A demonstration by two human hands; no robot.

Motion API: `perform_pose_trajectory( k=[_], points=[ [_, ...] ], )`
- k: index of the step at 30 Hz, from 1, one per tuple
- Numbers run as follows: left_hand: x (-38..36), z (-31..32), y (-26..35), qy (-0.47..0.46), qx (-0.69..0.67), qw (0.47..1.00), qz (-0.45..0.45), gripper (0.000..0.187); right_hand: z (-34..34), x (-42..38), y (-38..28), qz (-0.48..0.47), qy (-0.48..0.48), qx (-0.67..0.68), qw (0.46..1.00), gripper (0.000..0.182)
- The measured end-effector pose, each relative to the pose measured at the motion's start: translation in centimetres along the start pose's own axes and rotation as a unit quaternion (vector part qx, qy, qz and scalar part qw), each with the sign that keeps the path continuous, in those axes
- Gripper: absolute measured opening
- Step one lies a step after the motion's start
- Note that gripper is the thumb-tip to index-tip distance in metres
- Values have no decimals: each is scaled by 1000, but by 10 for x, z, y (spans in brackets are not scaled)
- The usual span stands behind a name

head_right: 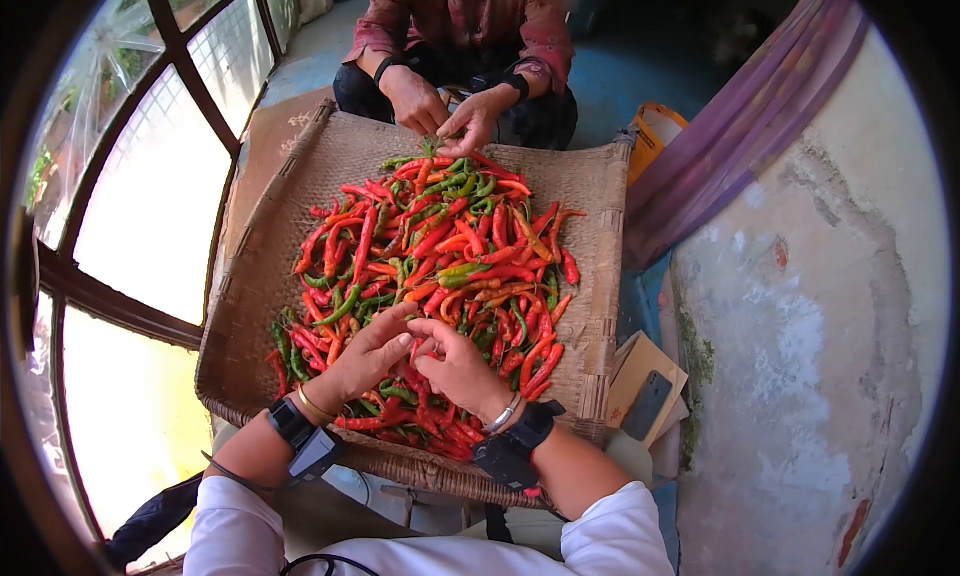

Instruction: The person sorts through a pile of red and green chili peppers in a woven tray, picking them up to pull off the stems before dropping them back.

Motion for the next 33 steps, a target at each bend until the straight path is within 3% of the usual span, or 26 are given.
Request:
perform_pose_trajectory(
  k=[2,3,10,14,17,18,20,22,24,26,27,28,29,30,32,33],
  points=[
    [-1,14,0,-123,75,989,22,46,1,-4,1,76,-86,266,957,40],
    [-7,20,2,-145,71,986,-36,43,-1,-5,-2,75,-92,313,942,36],
    [-4,15,-5,-142,94,985,27,25,-8,-2,13,85,-114,515,845,26],
    [-6,14,2,-178,196,964,-14,20,-8,-1,11,108,-94,547,825,31],
    [-3,4,10,-155,145,974,-74,14,-21,-1,16,110,-19,342,933,44],
    [1,-2,12,-139,98,983,-72,13,-23,0,17,113,-20,344,932,44],
    [10,-17,28,-91,104,989,-42,15,-40,3,13,79,69,208,973,43],
    [21,-34,51,12,36,998,51,25,-46,8,12,70,97,168,979,40],
    [26,-57,60,161,-51,975,144,46,-55,8,12,58,160,36,985,35],
    [23,-59,55,197,-32,973,117,46,-54,14,27,50,161,-20,985,34],
    [22,-59,47,198,-32,973,117,46,-47,13,17,-10,154,-122,981,34],
    [25,-49,31,121,37,988,87,43,-37,11,6,-69,145,-221,962,35],
    [25,-38,14,43,106,992,56,40,-29,10,4,-59,120,-221,966,34],
    [23,-35,5,43,106,992,54,40,-30,12,9,-57,120,-220,966,34],
    [18,-11,-18,-80,161,984,-8,32,-26,17,16,-75,112,-277,951,36],
    [17,-6,-15,-79,160,984,-8,32,-25,16,14,-75,110,-277,951,36]
  ],
)
Point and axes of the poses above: each hand's wrist, its own x-axis towards the middle knuckle, its own z-axis out of the palm, y = z × x, the point moved 8 cm from there along x, towards the middle knuckle, and after that the axes turned 10 degrees about z, right-handed, at the moved point
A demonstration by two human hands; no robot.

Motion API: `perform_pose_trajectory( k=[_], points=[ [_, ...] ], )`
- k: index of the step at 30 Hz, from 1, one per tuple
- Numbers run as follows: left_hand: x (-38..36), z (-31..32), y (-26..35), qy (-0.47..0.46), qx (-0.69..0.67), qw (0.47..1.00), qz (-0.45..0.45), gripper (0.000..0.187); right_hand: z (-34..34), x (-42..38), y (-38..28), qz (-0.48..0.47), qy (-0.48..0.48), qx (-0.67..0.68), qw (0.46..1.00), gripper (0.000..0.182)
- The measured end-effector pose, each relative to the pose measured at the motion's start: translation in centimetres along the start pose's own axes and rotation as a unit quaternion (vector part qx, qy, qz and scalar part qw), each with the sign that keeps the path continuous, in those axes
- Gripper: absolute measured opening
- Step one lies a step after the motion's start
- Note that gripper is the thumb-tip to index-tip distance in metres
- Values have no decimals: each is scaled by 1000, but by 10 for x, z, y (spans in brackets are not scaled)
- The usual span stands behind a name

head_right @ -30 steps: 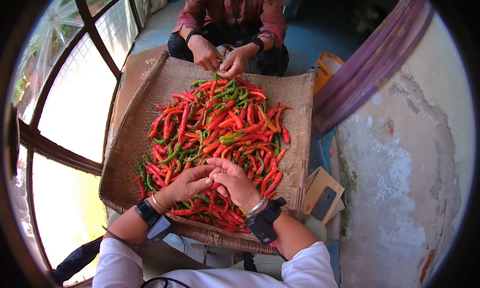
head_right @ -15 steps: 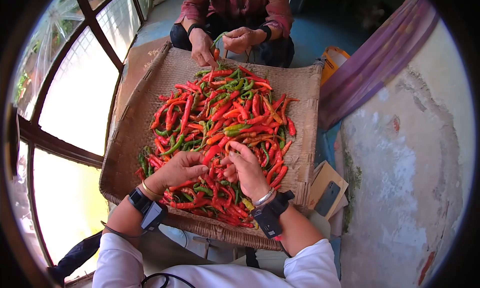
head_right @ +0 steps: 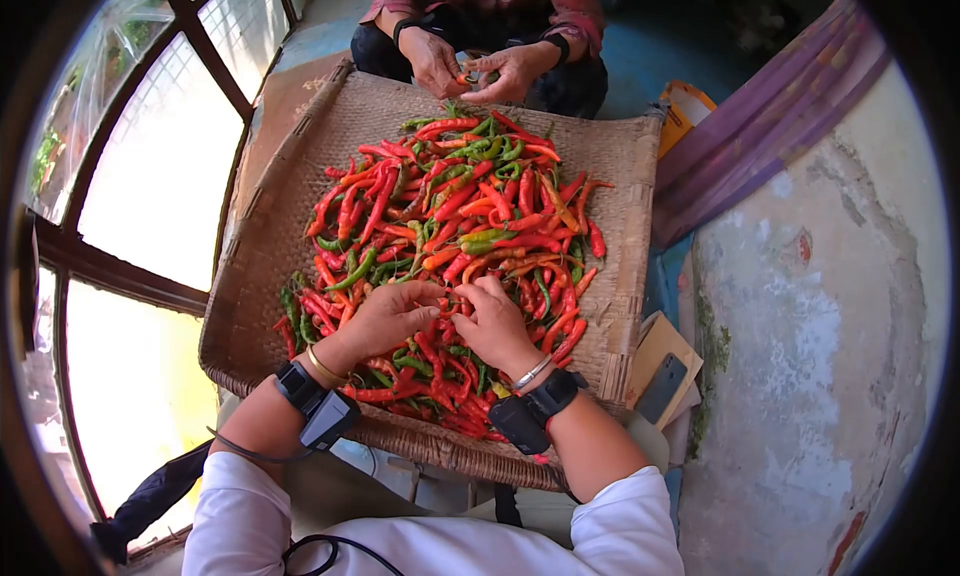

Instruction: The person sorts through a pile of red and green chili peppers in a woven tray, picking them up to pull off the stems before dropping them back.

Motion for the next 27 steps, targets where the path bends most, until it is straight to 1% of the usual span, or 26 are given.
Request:
perform_pose_trajectory(
  k=[2,3,4,5,6,8,9,10,11,12,15,16,17,18,20,21,22,24,25,27],
  points=[
    [-3,1,13,18,58,998,2,28,0,-1,2,58,-32,28,997,31],
    [-2,-1,10,19,57,998,2,28,1,-3,-1,57,-33,27,998,31],
    [-2,-1,-3,12,38,998,-42,28,11,-7,0,98,-85,155,979,28],
    [-3,0,-14,4,19,996,-86,29,23,-12,-1,138,-136,281,940,25],
    [-4,1,-12,5,18,996,-87,29,23,-17,-14,139,-135,298,935,21],
    [-11,3,-19,35,-72,985,-155,30,28,-18,-10,149,-145,280,937,19],
    [-12,3,-25,33,-72,985,-156,30,32,-19,-7,158,-154,260,940,17],
    [-11,6,-32,23,-108,983,-145,29,34,-19,-5,158,-154,260,940,17],
    [-10,8,-35,13,-145,980,-133,29,33,-19,-5,138,-147,250,947,15],
    [-10,9,-32,14,-147,980,-132,29,31,-18,-8,116,-140,239,954,13],
    [-10,14,-20,-13,-162,980,-113,25,20,-21,-21,100,-133,241,956,12],
    [-11,12,-21,21,-191,974,-119,22,19,-22,-24,100,-133,240,956,12],
    [-12,9,-24,55,-219,966,-125,19,17,-23,-30,71,-122,234,962,11],
    [-12,9,-24,55,-219,966,-125,19,15,-24,-36,42,-110,228,966,9],
    [-13,5,-28,91,-280,946,-136,14,17,-23,-35,39,-116,243,962,12],
    [-14,3,-24,91,-280,946,-136,14,18,-23,-36,37,-123,257,958,15],
    [-14,-3,-17,108,-277,946,-131,14,17,-24,-36,37,-123,257,958,15],
    [-12,-16,-9,124,-251,952,-121,14,19,-24,-28,118,-129,334,926,21],
    [-10,-24,-4,124,-251,952,-121,14,17,-23,-26,118,-129,334,926,21],
    [-6,-41,10,138,-251,952,-105,25,13,-18,-13,140,-130,301,934,24]
  ],
)
Point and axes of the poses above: each hand's wrist, its own x-axis towards the middle knuckle, its own z-axis out of the palm, y = z × x, the point moved 8 cm from there along x, towards the middle knuckle, and after that the axes turned 10 degrees about z, right-handed, at the moved point
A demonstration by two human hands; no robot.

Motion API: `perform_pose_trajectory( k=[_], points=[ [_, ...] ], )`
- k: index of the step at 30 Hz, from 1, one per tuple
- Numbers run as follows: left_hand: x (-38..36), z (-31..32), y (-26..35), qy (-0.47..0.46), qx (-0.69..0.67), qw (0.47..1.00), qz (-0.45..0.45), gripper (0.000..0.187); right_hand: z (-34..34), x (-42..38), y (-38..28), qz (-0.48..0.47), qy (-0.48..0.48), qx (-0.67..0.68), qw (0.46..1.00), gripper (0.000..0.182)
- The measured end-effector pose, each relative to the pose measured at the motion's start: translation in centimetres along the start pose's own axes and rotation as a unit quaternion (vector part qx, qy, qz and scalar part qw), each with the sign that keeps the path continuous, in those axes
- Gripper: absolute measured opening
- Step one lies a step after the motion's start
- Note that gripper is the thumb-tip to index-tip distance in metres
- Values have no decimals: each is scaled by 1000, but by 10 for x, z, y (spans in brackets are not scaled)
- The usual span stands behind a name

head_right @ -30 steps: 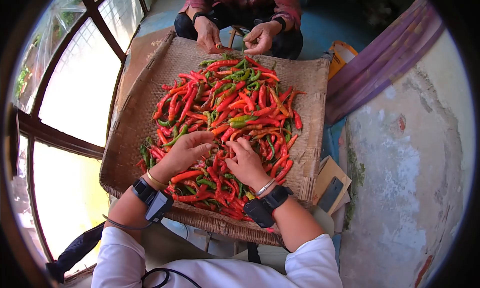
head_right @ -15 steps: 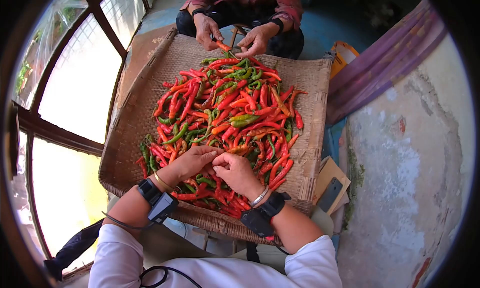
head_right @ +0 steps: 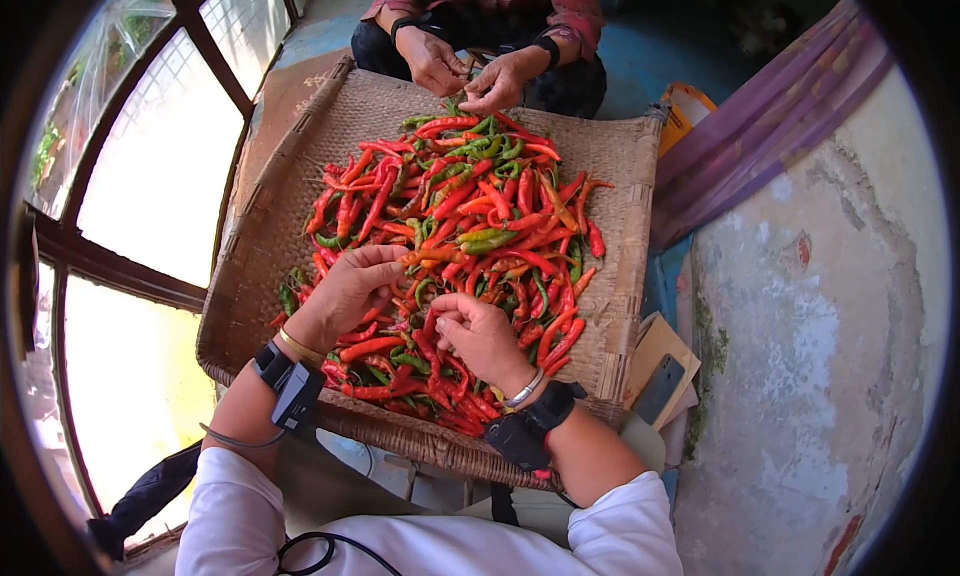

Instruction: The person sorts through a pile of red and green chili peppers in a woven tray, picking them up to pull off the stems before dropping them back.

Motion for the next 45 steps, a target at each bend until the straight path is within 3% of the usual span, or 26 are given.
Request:
perform_pose_trajectory(
  k=[1,3,4,6,7,8,10,12,14,15,17,20,21,23,26,30,32,36,38,42,45],
  points=[
    [2,2,4,0,0,1000,0,25,-5,4,3,-2,5,13,1000,23],
    [6,-6,32,84,-100,980,149,43,-14,6,4,7,34,31,999,23],
    [6,-7,30,83,-99,980,149,43,-21,7,6,17,62,49,997,23],
    [11,-4,10,35,-27,995,95,55,-23,12,8,19,60,49,997,26],
    [18,-4,-5,-7,59,996,67,47,-25,13,10,21,67,51,996,30],
    [21,-6,-16,-7,59,996,64,47,-27,14,12,23,74,53,996,35],
    [22,-3,-27,-20,256,963,84,47,-24,16,16,27,67,77,994,39],
    [27,-9,-33,-2,278,952,128,47,-23,16,17,29,60,100,993,44],
    [36,-21,-41,-4,426,882,201,47,-19,15,16,32,44,98,994,48],
    [32,-16,-33,-4,426,882,201,47,-19,16,16,32,44,98,994,48],
    [22,-3,-35,-24,258,964,56,51,-16,17,17,35,21,96,995,48],
    [20,-1,-39,-20,218,974,51,40,-13,17,17,41,14,82,996,49],
    [20,-4,-42,-19,218,974,51,40,-12,18,17,41,13,82,996,49],
    [23,2,-44,-90,429,890,122,32,-9,17,16,40,3,64,997,49],
    [12,18,-30,-112,492,856,114,27,-8,17,15,34,0,35,999,49],
    [16,11,-34,-72,456,873,157,23,-9,17,14,24,4,30,999,49],
    [14,5,-31,0,275,958,84,19,-11,18,15,21,19,39,999,47],
    [19,-6,-38,40,275,959,56,18,-11,19,15,19,19,29,999,47],
    [21,5,-40,-36,302,948,97,17,-10,18,15,21,13,26,999,47],
    [14,9,-32,-14,294,952,88,17,-10,19,14,14,18,20,1000,46],
    [3,28,-20,-50,315,933,165,18,-15,17,6,-34,63,13,997,46]
  ],
)
Point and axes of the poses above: each hand's wrist, its own x-axis towards the middle knuckle, its own z-axis out of the palm, y = z × x, the point moved 8 cm from there along x, towards the middle knuckle, and after that the axes turned 10 degrees about z, right-handed, at the moved point
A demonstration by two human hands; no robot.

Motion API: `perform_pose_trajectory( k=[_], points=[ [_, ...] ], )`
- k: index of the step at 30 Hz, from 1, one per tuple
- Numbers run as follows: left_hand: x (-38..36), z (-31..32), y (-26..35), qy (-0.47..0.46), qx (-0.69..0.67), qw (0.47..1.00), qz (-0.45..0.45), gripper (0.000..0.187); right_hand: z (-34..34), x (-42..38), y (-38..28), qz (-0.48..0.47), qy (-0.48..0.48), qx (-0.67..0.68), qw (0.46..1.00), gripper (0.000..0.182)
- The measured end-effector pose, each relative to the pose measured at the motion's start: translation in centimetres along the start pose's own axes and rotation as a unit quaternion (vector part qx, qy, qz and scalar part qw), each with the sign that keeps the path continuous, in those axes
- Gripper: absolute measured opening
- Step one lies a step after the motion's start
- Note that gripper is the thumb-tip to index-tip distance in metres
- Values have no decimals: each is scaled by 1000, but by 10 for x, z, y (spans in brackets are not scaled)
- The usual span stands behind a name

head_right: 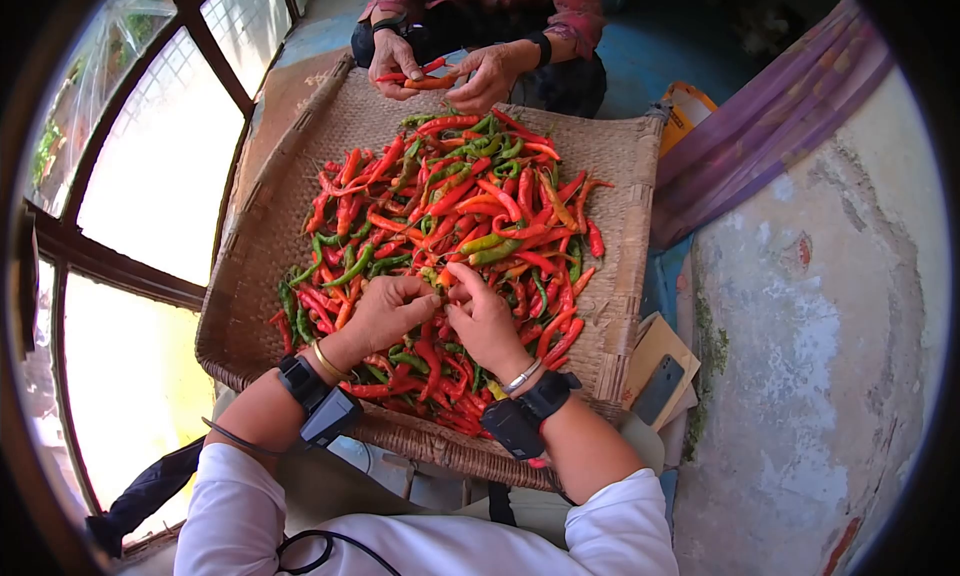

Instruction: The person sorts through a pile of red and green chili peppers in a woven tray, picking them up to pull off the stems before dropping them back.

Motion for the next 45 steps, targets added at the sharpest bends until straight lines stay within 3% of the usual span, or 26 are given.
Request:
perform_pose_trajectory(
  k=[2,3,5,6,7,8,9,11,13,15,17,18,20,21,22,23,26,27,29,32,37,40,42,45],
  points=[
    [-7,16,27,-74,3,994,78,19,0,-10,-29,-161,71,-203,963,40],
    [-9,17,28,-74,3,994,79,19,-1,-10,-29,-161,71,-203,963,40],
    [-14,17,50,-70,49,973,215,17,4,-21,-42,-272,90,-260,922,32],
    [-15,8,54,-26,20,977,213,17,3,-26,-49,-312,122,-235,913,21],
    [-14,5,59,-26,21,977,213,17,3,-29,-53,-312,122,-235,913,21],
    [-11,-4,66,12,55,974,221,17,-4,-22,-43,-198,78,-111,971,17],
    [-9,-13,71,50,89,968,230,19,-4,-19,-32,-79,32,16,996,14],
    [-7,-15,64,39,107,970,217,21,-4,-23,-39,-72,3,95,993,16],
    [-6,2,54,-84,146,963,213,20,-9,-21,-33,-29,-32,235,971,22],
    [-5,3,49,-114,157,964,180,19,-17,-18,-30,-17,-20,250,968,28],
    [-5,3,32,-165,86,982,37,19,-24,-15,-26,1,-2,330,944,30],
    [-4,-2,35,-164,86,982,35,19,-27,-12,-22,4,10,340,940,31],
    [3,-26,30,-70,54,995,-36,23,-29,-11,-19,15,17,322,947,31],
    [7,-27,29,-71,55,995,-36,23,-30,-10,-16,26,25,302,953,31],
    [15,-40,37,39,-81,996,20,25,-30,-6,-10,33,15,296,954,32],
    [16,-54,39,149,-214,963,76,27,-29,-6,-9,34,14,296,954,32],
    [17,-57,16,186,-140,971,46,29,-27,-5,-4,47,21,281,958,31],
    [17,-56,5,187,-141,971,46,29,-27,-4,-1,53,19,274,960,30],
    [15,-34,-13,27,64,997,17,32,-27,-3,1,59,18,270,961,29],
    [10,-11,6,-58,163,984,38,26,-16,-2,4,74,-1,179,981,33],
    [9,-9,-1,-22,226,968,105,16,0,-2,12,87,-31,129,987,39],
    [8,-8,15,-27,228,968,106,13,-3,1,11,27,-1,80,996,40],
    [5,-6,35,-41,223,969,102,11,-7,0,3,-61,52,-65,995,36],
    [-2,-4,59,-42,233,960,153,12,-6,-3,-8,-60,62,-165,983,30]
  ],
)
Point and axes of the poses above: each hand's wrist, its own x-axis towards the middle knuckle, its own z-axis out of the palm, y = z × x, the point moved 8 cm from there along x, towards the middle knuckle, and after that the axes turned 10 degrees about z, right-handed, at the moved point
